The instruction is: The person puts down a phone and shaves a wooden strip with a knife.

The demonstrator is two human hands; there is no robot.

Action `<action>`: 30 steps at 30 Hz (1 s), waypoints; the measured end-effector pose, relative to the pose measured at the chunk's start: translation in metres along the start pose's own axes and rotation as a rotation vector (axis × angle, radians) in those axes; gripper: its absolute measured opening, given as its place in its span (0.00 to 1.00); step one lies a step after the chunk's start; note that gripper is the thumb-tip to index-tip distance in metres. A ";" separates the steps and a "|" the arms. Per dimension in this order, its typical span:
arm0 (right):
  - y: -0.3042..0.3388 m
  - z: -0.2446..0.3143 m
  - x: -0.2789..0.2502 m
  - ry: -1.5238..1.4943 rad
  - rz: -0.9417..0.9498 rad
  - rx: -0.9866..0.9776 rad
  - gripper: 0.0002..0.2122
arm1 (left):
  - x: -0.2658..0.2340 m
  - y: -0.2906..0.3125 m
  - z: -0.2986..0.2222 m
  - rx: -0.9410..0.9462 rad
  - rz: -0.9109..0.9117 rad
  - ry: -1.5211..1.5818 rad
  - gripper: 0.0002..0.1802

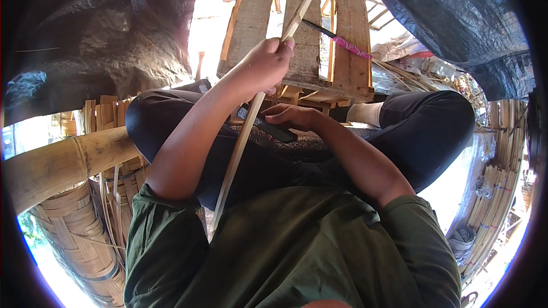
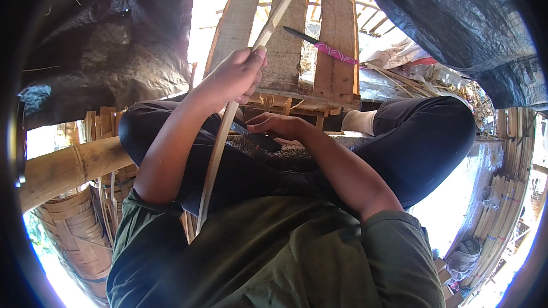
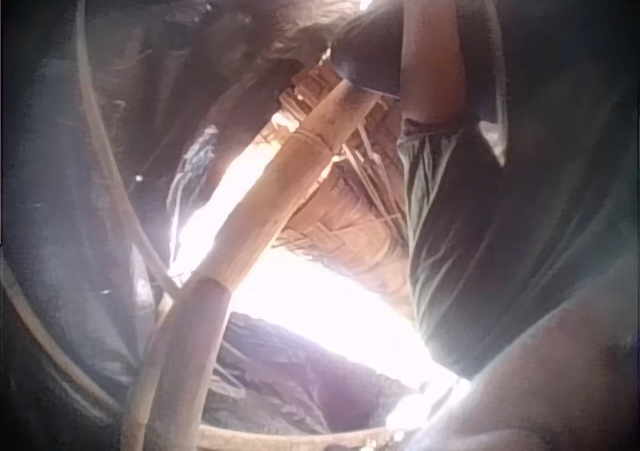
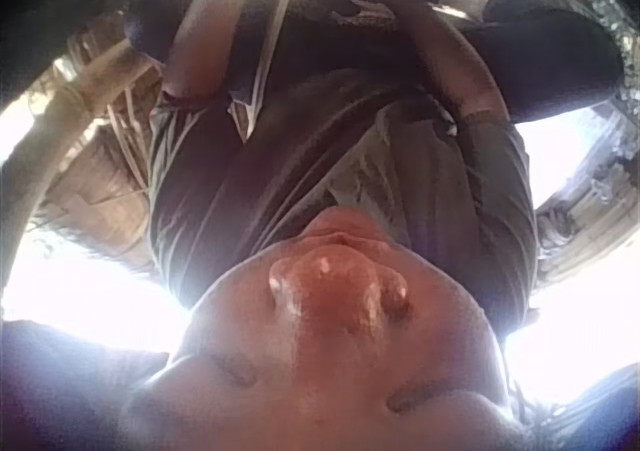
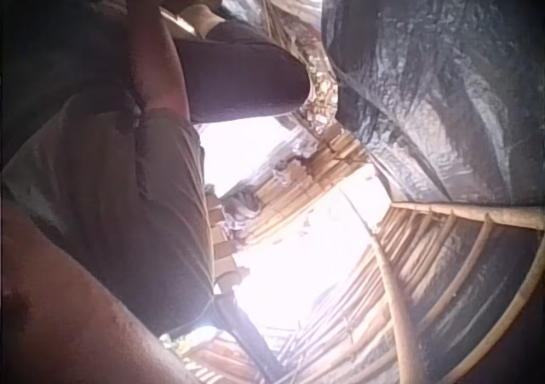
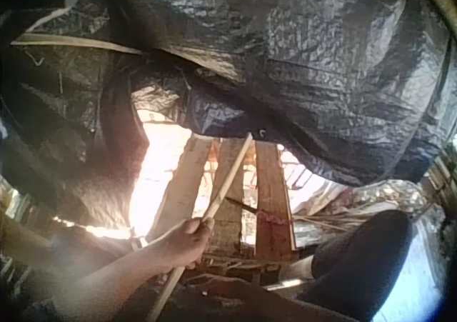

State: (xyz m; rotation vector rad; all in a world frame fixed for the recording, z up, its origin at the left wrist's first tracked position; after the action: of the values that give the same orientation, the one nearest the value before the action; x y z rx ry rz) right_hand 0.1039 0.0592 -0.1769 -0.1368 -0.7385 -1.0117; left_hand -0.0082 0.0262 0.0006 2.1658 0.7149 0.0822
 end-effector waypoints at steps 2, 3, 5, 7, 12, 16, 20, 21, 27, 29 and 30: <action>0.000 0.003 0.004 -0.026 0.001 0.001 0.23 | -0.001 -0.001 0.002 -0.006 -0.003 0.001 0.19; 0.001 0.006 0.005 -0.016 -0.030 0.009 0.23 | -0.001 0.000 0.002 -0.005 -0.002 0.001 0.19; 0.002 0.005 0.003 -0.004 -0.063 0.018 0.24 | -0.001 0.001 0.001 -0.001 0.007 0.015 0.20; -0.001 0.001 0.001 -0.037 -0.043 0.006 0.25 | 0.000 0.000 0.001 0.011 0.014 0.016 0.20; -0.002 0.001 -0.001 0.002 -0.026 -0.030 0.26 | -0.001 0.001 0.002 0.011 0.013 0.011 0.20; -0.002 -0.004 -0.002 -0.096 -0.040 -0.015 0.26 | 0.000 0.001 0.002 0.007 0.003 0.008 0.20; -0.003 -0.006 -0.004 -0.209 0.005 -0.035 0.23 | 0.001 -0.001 0.001 0.001 0.006 -0.005 0.20; -0.004 -0.003 -0.003 -0.136 0.007 -0.026 0.23 | 0.000 -0.001 0.002 0.000 0.005 -0.005 0.20; -0.012 0.002 0.000 0.590 -0.228 -0.063 0.32 | 0.000 0.000 0.001 -0.006 -0.006 0.003 0.19; -0.012 -0.002 -0.005 0.840 -0.279 -0.104 0.35 | 0.003 -0.001 -0.001 0.000 0.003 -0.001 0.19; -0.012 0.000 0.000 1.008 -0.301 -0.123 0.34 | 0.002 -0.002 0.000 -0.002 0.000 0.000 0.19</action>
State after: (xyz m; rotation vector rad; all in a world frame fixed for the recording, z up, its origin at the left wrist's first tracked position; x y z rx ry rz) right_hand 0.0943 0.0526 -0.1793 0.3754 0.2346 -1.2380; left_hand -0.0070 0.0280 -0.0013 2.1640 0.7139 0.0828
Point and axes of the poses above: each hand's wrist, its own y-axis away from the middle knuckle, its own x-axis out of the palm, z = x × y, the point moved 4 cm from there along -y, towards the middle knuckle, and after that the axes turned 13 degrees about -x, right-handed, at the moved point
